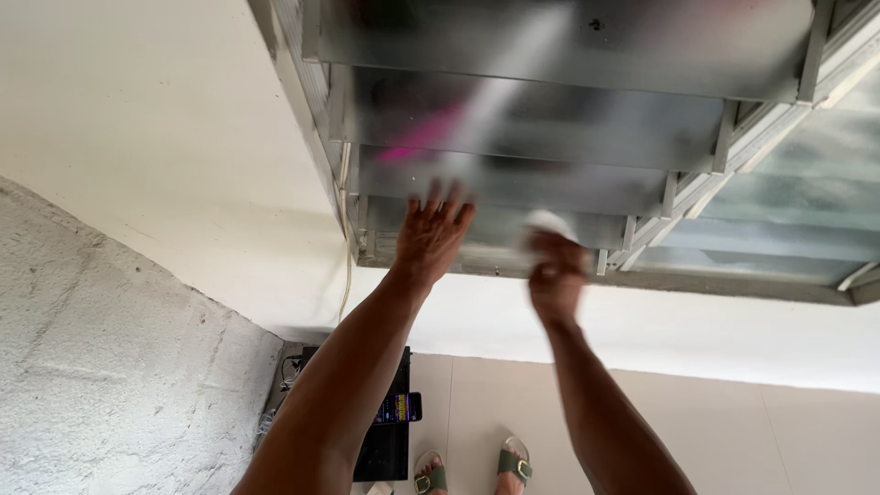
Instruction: The person wipes the individual glass panes of a louvered window using a white cloth, cleaning both the top and bottom surfaces of the glass slats.
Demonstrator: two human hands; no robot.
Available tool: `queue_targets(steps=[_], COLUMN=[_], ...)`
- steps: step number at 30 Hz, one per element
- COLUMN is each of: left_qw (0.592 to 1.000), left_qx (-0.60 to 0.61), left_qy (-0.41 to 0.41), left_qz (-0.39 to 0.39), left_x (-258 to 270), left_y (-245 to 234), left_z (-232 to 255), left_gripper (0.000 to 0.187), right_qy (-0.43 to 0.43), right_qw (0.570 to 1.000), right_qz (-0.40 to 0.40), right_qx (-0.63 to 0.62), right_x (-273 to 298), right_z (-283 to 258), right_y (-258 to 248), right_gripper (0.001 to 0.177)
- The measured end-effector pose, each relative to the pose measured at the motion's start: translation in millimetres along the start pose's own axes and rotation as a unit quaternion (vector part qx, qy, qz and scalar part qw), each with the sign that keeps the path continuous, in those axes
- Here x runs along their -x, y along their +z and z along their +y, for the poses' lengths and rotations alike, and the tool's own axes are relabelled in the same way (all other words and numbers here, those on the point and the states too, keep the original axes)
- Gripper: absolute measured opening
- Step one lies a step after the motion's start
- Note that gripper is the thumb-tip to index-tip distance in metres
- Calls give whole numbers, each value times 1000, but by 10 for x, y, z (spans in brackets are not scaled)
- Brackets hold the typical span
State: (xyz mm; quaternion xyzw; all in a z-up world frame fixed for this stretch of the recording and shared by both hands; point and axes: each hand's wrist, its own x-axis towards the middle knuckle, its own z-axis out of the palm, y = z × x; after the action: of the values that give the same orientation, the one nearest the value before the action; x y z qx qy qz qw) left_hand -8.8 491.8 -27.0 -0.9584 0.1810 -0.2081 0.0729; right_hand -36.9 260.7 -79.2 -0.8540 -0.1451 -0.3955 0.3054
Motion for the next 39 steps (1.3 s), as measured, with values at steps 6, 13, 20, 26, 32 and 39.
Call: queue_targets(steps=[6,13,20,26,32,39], left_qw=[999,999,992,997,993,965], left_qx=[-7,7,76,68,97,196], left_qy=[5,12,-8,-8,-65,-126], left_qz=[-33,-48,-96,-23,0,117], left_x=[-100,-163,-168,155,510,853], left_y=[1,-40,-120,-218,-156,-222], left_z=[80,29,3,-88,-257,-500], left_gripper=[58,44,42,55,58,62], right_qy=[585,448,503,517,501,481], right_qw=[710,518,420,466,417,341], right_qz=[118,212,52,271,166,-2], right_qx=[-373,-697,-753,-665,-740,-808], right_x=[562,-201,-216,-316,-377,-123], right_z=[597,533,-48,286,-467,-1265], right_y=[-289,-246,476,-300,207,1402], right_gripper=[42,67,86,111,111,62])
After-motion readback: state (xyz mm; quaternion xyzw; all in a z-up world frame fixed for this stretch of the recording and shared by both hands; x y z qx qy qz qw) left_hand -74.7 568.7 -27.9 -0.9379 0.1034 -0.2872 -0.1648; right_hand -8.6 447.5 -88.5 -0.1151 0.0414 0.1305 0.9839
